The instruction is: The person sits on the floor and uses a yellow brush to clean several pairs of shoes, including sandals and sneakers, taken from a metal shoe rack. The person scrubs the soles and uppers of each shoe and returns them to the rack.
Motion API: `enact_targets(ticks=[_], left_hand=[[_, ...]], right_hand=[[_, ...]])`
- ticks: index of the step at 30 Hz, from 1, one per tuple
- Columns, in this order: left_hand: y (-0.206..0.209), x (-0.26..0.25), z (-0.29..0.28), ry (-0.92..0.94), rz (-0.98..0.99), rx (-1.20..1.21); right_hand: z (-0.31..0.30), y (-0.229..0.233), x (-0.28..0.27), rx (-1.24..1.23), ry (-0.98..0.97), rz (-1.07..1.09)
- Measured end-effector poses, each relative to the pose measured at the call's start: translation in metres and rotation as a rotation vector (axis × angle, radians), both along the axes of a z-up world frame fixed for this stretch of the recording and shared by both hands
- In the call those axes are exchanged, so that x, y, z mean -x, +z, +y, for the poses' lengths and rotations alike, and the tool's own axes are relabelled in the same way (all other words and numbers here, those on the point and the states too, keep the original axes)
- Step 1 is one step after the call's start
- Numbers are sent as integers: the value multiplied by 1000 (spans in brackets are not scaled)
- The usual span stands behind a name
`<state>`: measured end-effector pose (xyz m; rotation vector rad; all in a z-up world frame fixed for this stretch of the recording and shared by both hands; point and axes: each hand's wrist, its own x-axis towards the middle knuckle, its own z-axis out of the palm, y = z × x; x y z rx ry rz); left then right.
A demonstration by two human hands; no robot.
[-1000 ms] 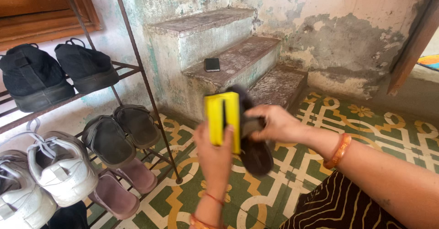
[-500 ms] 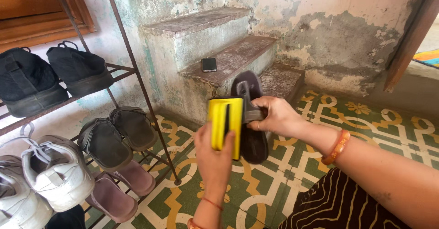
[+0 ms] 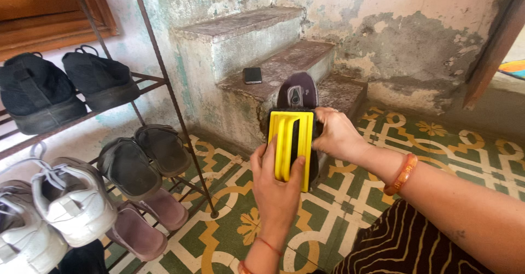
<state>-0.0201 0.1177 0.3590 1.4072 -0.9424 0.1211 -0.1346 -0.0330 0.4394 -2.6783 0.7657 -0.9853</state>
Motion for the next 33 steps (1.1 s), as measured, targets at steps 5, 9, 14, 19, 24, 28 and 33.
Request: enact_targets(ticks=[5, 9, 14, 19, 24, 28, 33], left_hand=[[-2, -2, 3, 116, 117, 9], [-1, -4, 2, -45, 98, -34], [0, -3, 2, 141, 148, -43], [-4, 1, -1, -72, 16, 17], [-6, 1, -2, 38, 100, 55], [-11, -1, -7, -73, 110, -20], [-15, -4, -6, 18, 265, 13]], right_hand=[[4, 1, 0, -31, 55, -87], [3, 3, 1, -104, -18, -23], [1, 2, 3, 57, 117, -157], [-2, 1, 3, -25, 78, -103], [1, 1, 1, 16, 103, -119], [-2, 3, 3, -189, 117, -102], [-12, -1, 3, -447, 195, -212]])
